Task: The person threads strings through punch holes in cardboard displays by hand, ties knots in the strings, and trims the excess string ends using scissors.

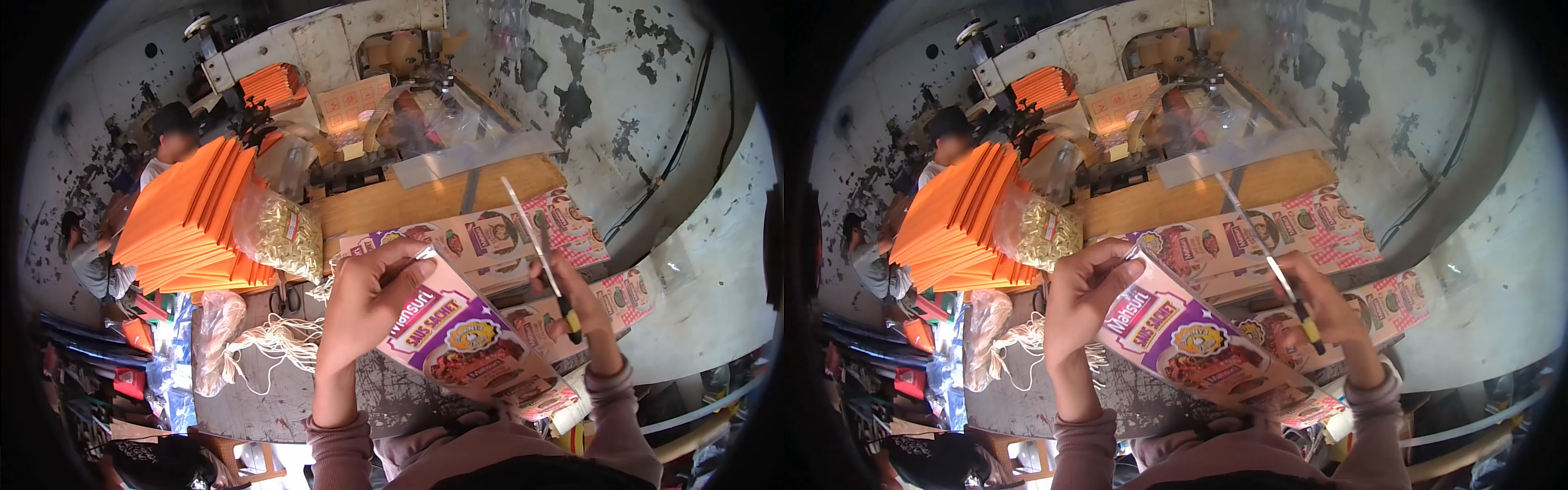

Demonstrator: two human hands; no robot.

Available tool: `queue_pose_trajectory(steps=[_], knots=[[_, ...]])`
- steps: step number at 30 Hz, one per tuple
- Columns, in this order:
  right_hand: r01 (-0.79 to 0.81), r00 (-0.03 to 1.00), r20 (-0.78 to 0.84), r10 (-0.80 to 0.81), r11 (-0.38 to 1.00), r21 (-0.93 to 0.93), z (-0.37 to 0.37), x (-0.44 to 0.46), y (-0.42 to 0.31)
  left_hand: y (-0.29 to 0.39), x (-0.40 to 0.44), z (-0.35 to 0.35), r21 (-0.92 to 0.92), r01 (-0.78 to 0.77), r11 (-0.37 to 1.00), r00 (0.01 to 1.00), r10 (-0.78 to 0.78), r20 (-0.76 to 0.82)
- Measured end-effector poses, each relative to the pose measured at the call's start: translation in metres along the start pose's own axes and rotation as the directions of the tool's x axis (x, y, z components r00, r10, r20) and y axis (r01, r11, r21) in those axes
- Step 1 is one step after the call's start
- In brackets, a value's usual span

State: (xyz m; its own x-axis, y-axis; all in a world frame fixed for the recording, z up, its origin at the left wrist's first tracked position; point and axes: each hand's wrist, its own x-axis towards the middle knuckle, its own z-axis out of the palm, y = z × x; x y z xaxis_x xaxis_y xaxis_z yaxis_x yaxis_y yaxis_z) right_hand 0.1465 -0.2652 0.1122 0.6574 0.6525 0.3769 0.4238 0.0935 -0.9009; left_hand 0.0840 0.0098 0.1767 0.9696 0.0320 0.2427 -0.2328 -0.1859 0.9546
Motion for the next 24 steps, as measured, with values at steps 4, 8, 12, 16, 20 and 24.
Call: queue_pose_trajectory(steps=[4,8,12,16,20,24], knots=[[-0.141,0.989,0.071,0.131,0.979,0.149,0.024,0.021,-0.007,0.032,-0.013,0.003,0.102,-0.104,0.989,0.993,0.098,0.06],[-0.092,0.993,0.08,0.081,0.985,0.143,0.039,0.024,-0.028,0.044,-0.019,0.009,0.147,-0.146,0.978,0.989,0.14,0.049],[-0.033,0.998,0.053,0.031,0.998,0.05,0.04,0.021,-0.031,0.045,-0.014,0.011,0.143,-0.163,0.976,0.984,0.15,0.094],[0.005,0.999,0.049,-0.006,0.999,0.034,0.039,0.018,-0.023,0.046,-0.014,0.015,0.133,-0.174,0.976,0.984,0.165,0.073],[0.089,0.996,0.034,-0.088,0.996,-0.022,0.038,0.019,-0.022,0.047,-0.012,0.015,0.138,-0.104,0.985,0.992,0.094,0.083],[0.073,0.997,0.003,-0.073,0.997,-0.029,0.04,0.017,-0.022,0.047,-0.013,0.016,0.125,-0.089,0.988,0.995,0.081,0.065]])
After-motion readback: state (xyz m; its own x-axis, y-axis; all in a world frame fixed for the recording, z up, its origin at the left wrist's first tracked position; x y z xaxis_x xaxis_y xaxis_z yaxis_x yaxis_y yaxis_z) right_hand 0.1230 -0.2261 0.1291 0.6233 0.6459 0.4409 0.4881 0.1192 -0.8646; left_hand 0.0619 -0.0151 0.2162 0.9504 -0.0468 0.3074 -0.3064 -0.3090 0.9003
